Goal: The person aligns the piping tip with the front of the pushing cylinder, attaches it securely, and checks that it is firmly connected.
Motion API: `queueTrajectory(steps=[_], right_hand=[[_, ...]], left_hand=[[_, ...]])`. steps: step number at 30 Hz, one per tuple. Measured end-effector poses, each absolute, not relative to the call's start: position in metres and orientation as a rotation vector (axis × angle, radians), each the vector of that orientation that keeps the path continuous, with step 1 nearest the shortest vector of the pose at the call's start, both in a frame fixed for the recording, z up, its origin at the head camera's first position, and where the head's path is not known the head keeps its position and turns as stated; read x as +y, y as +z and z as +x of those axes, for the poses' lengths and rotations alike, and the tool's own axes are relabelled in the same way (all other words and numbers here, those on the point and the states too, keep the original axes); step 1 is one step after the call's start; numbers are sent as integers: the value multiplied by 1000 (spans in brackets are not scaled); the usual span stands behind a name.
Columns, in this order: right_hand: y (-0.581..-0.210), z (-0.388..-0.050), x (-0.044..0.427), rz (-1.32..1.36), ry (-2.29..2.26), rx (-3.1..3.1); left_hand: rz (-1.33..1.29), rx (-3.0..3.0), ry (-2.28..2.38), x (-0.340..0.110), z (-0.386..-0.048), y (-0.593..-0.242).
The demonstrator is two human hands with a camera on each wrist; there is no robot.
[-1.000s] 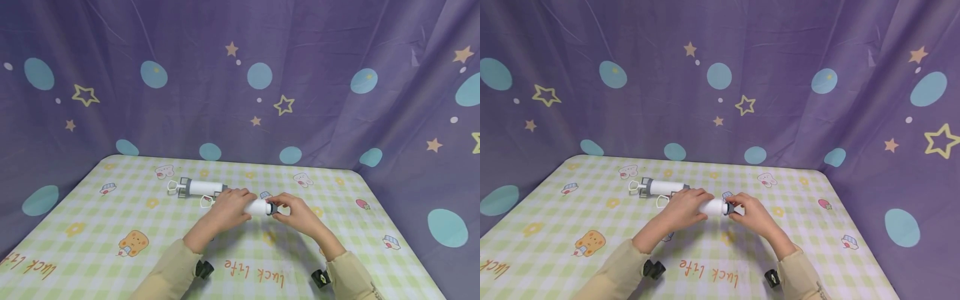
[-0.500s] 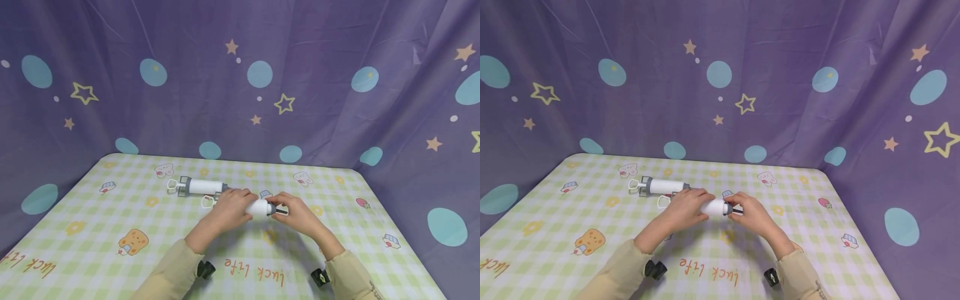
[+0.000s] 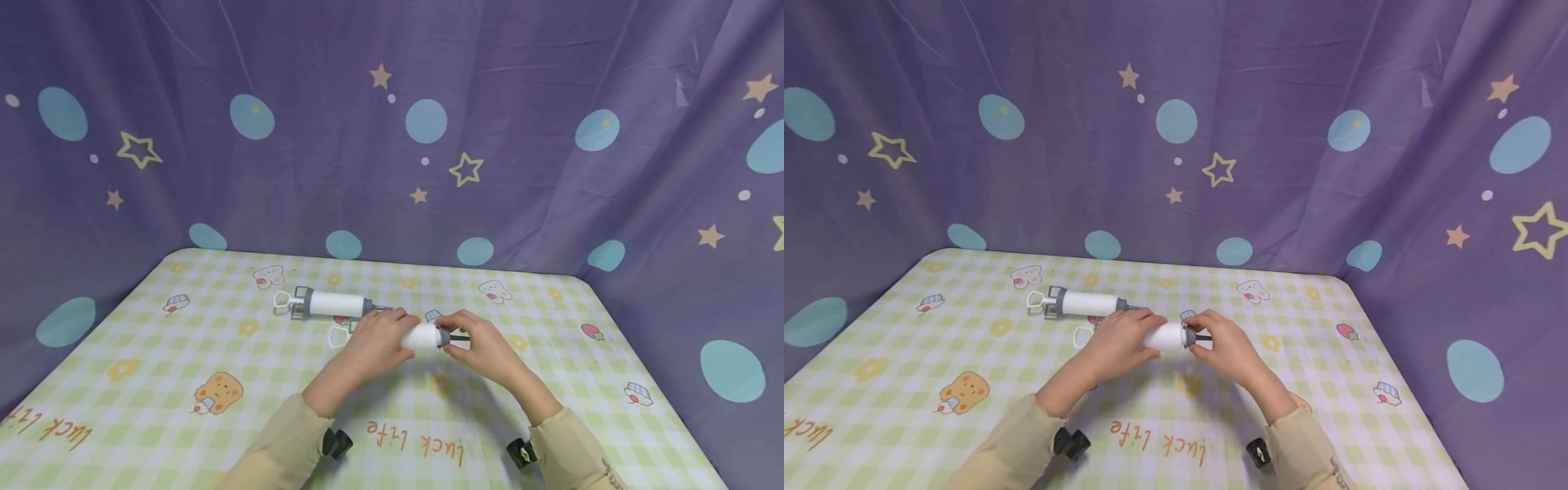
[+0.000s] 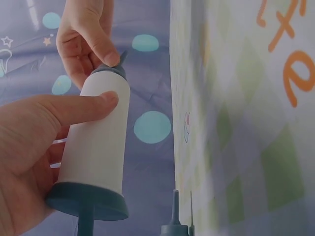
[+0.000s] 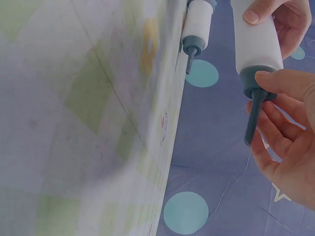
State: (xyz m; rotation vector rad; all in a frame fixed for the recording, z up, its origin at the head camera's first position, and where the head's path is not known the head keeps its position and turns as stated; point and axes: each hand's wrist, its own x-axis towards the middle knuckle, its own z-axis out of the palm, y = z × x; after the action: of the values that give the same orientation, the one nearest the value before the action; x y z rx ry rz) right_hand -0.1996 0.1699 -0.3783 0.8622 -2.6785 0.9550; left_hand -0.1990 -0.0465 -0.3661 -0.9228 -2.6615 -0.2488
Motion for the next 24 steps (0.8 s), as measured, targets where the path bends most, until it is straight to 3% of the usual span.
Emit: queueTrajectory(steps=[24], right_hand=[[-377, -203, 175, 808, 1038, -2714]], left_hand=[[-945, -2629, -290, -48, -202, -371]])
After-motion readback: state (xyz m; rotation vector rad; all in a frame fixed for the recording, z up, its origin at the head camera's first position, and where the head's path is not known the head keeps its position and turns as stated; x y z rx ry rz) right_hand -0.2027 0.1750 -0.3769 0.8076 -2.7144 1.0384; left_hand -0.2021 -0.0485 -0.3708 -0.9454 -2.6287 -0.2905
